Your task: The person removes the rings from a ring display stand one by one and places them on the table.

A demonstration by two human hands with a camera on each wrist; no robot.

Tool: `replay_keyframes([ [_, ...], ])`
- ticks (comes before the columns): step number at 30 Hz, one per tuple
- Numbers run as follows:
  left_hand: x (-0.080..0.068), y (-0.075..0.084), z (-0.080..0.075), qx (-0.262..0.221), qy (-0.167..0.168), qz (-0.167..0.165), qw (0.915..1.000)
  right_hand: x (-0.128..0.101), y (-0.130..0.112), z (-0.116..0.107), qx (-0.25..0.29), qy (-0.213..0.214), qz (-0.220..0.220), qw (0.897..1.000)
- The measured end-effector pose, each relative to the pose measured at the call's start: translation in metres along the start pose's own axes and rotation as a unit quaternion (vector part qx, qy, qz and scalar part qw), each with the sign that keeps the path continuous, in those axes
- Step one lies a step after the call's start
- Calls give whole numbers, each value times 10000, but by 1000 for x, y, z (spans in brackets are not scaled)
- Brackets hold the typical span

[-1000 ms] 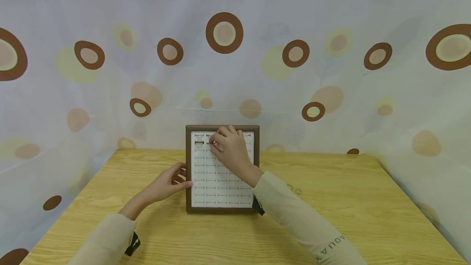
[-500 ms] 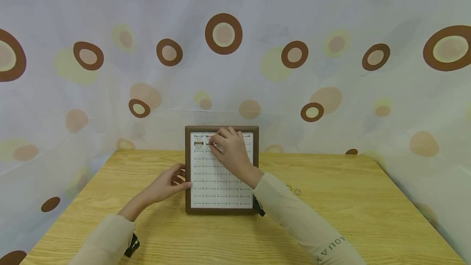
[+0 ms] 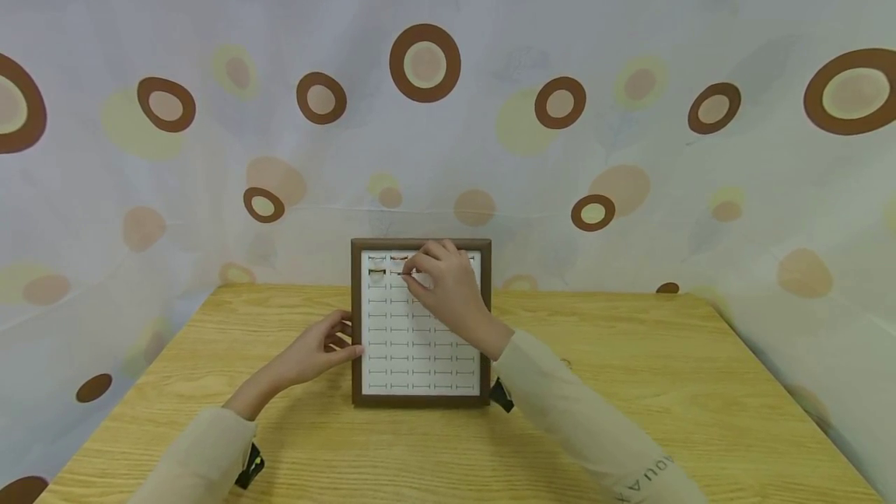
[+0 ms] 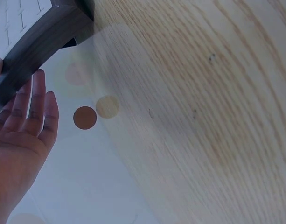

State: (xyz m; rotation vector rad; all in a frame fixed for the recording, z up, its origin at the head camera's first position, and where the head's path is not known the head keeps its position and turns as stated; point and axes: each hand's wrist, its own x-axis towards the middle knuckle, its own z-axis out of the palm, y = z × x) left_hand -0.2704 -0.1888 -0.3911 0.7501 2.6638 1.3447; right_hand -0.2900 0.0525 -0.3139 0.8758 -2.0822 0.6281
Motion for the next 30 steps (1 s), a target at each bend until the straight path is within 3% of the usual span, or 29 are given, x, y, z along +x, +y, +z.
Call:
replay_keyframes([
  [16,0,-2,-1,164,-4,-61,9998,-36,33,-43,159,3,-194,9997],
  [30,2,-8,-1,200,7,-53,9998,-83,61,-62,-69,-163,295,9994],
])
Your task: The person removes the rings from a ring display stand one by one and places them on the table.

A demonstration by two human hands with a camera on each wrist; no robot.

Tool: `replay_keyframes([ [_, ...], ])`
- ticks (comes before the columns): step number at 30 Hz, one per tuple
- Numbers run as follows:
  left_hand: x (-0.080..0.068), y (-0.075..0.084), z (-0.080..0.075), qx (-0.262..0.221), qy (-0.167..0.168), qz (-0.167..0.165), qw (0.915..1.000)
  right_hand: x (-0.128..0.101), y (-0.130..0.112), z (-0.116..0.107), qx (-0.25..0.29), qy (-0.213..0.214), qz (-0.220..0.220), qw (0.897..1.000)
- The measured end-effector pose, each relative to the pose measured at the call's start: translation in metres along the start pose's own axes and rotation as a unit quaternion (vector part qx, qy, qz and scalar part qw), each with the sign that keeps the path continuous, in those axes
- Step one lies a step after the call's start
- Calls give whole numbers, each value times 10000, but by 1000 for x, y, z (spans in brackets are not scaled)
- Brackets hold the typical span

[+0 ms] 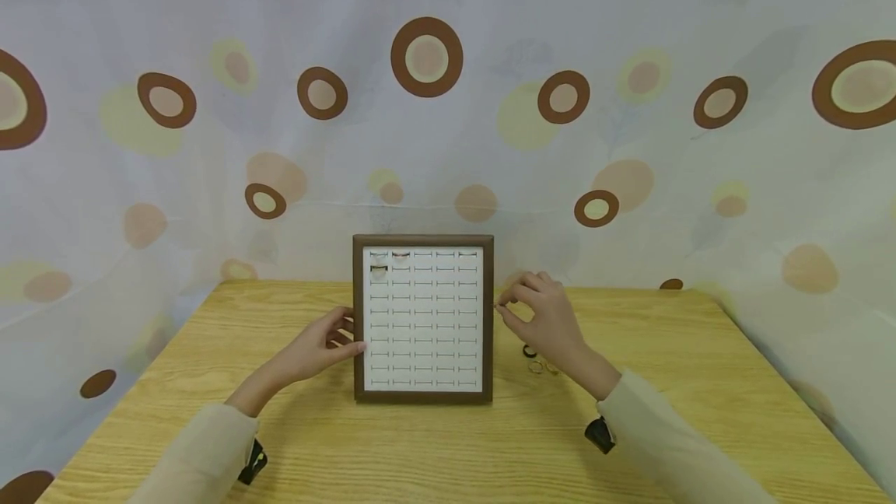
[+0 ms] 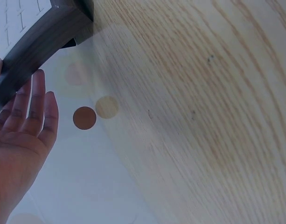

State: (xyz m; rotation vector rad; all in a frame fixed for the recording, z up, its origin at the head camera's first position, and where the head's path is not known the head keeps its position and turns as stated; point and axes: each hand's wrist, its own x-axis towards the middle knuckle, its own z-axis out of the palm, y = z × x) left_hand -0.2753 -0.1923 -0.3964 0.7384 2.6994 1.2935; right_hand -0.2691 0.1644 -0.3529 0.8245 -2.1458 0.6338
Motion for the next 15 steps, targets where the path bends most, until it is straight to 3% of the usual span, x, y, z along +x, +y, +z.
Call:
replay_keyframes([
  [8,-1,2,-1,-49,-15,41,10000,-21,16,6,-280,-259,101,9992],
  [15,-2,3,0,-92,-7,9,10000,-36,29,12,-532,-862,199,9947],
])
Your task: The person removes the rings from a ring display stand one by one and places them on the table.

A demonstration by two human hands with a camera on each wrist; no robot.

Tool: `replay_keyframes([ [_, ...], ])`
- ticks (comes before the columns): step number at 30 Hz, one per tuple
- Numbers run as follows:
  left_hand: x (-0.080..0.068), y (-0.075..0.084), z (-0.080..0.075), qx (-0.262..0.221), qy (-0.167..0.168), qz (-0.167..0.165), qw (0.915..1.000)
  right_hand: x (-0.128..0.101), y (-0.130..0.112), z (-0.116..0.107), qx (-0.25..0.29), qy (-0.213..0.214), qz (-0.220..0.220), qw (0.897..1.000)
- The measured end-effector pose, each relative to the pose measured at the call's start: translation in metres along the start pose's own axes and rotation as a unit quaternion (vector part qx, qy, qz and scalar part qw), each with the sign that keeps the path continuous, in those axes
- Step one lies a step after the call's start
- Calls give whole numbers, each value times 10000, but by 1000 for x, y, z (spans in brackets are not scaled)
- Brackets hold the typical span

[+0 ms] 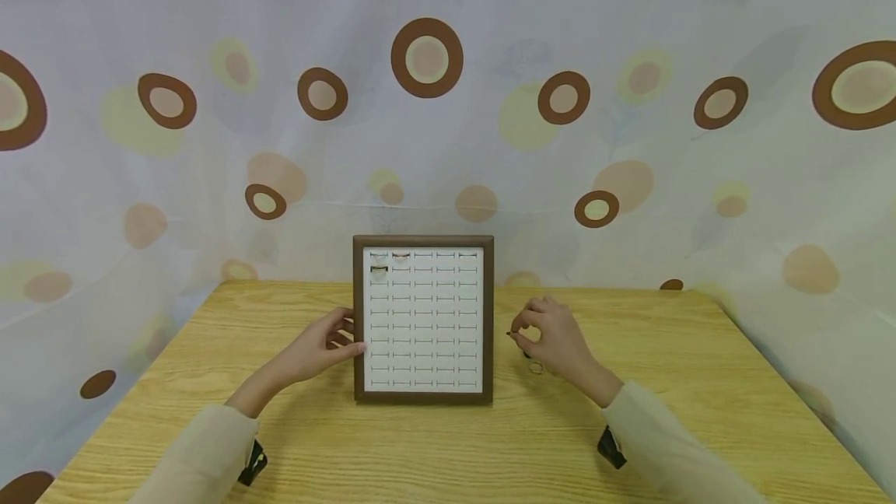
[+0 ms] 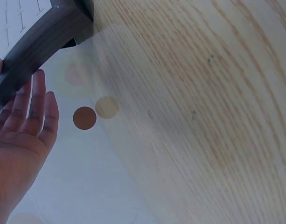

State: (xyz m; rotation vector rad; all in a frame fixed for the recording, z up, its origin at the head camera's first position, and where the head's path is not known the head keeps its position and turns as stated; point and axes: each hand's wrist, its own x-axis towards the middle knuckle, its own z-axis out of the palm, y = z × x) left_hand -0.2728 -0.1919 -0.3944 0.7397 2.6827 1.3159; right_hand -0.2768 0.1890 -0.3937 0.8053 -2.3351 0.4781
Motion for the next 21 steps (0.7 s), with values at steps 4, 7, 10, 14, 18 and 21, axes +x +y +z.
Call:
replay_keyframes([
  [4,1,-1,0,59,25,-27,10000,-5,6,5,-156,-427,100,9989],
  [7,1,-2,1,92,40,-74,9999,-8,9,8,-140,-699,119,9974],
  [10,2,-2,1,72,37,-108,9999,-11,12,12,-81,-1012,155,9947],
  [14,1,0,1,36,7,-88,10000,-14,15,17,-174,-1399,159,9899],
  [18,1,0,1,18,-12,-64,10000,-18,18,21,-174,-1576,166,9872],
  [21,2,0,1,41,-9,-32,10000,-20,21,23,-126,-1643,173,9862],
])
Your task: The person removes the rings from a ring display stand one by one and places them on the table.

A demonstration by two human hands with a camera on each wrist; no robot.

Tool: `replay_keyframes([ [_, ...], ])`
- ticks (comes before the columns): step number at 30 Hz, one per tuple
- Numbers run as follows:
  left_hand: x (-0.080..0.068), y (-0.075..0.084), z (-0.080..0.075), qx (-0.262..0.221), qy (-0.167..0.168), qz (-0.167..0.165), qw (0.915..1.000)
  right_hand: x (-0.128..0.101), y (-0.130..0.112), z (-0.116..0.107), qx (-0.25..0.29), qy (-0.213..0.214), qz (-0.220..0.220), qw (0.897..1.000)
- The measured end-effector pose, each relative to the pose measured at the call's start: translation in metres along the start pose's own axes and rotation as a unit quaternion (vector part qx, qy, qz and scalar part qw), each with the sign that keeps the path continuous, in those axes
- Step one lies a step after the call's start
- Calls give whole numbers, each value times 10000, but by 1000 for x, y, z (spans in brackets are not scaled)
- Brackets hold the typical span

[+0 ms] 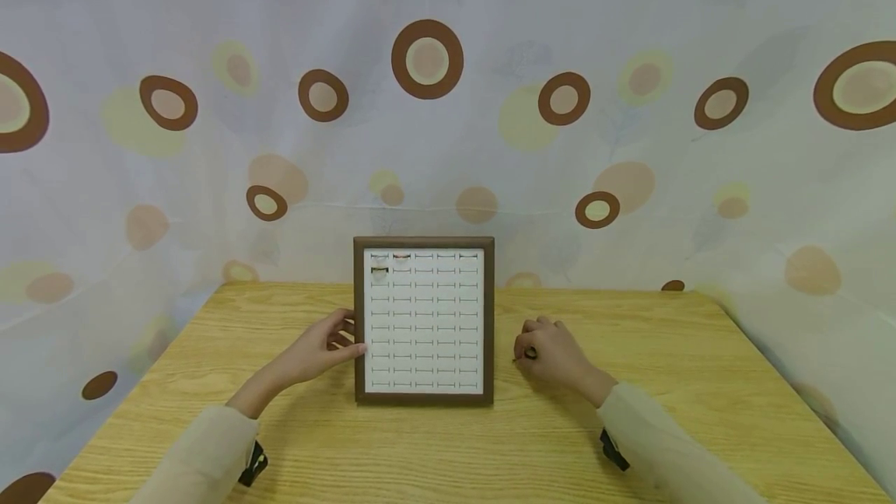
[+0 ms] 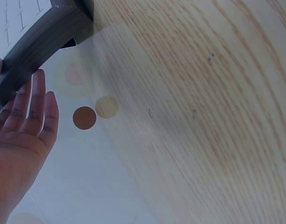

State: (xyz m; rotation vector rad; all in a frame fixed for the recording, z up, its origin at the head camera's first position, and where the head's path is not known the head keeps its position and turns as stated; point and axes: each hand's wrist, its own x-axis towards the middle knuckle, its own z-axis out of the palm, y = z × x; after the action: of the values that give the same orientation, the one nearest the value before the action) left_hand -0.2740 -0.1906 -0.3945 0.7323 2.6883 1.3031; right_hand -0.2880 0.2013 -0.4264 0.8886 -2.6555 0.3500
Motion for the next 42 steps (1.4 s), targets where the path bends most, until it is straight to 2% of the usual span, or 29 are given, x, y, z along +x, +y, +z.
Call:
replay_keyframes([
  [12,0,2,-1,4,19,-70,10000,-2,-1,-3,73,-471,32,9989],
  [18,1,2,0,8,11,1,10000,-3,0,-4,79,-534,79,9985],
  [27,-6,29,-2,-33,-1,6,10000,-4,1,-6,29,-627,102,9980],
  [36,-1,2,1,41,46,-19,10000,0,2,-8,64,-389,-7,9992],
  [42,1,2,1,12,32,86,10000,12,0,-23,13,-287,32,9996],
])
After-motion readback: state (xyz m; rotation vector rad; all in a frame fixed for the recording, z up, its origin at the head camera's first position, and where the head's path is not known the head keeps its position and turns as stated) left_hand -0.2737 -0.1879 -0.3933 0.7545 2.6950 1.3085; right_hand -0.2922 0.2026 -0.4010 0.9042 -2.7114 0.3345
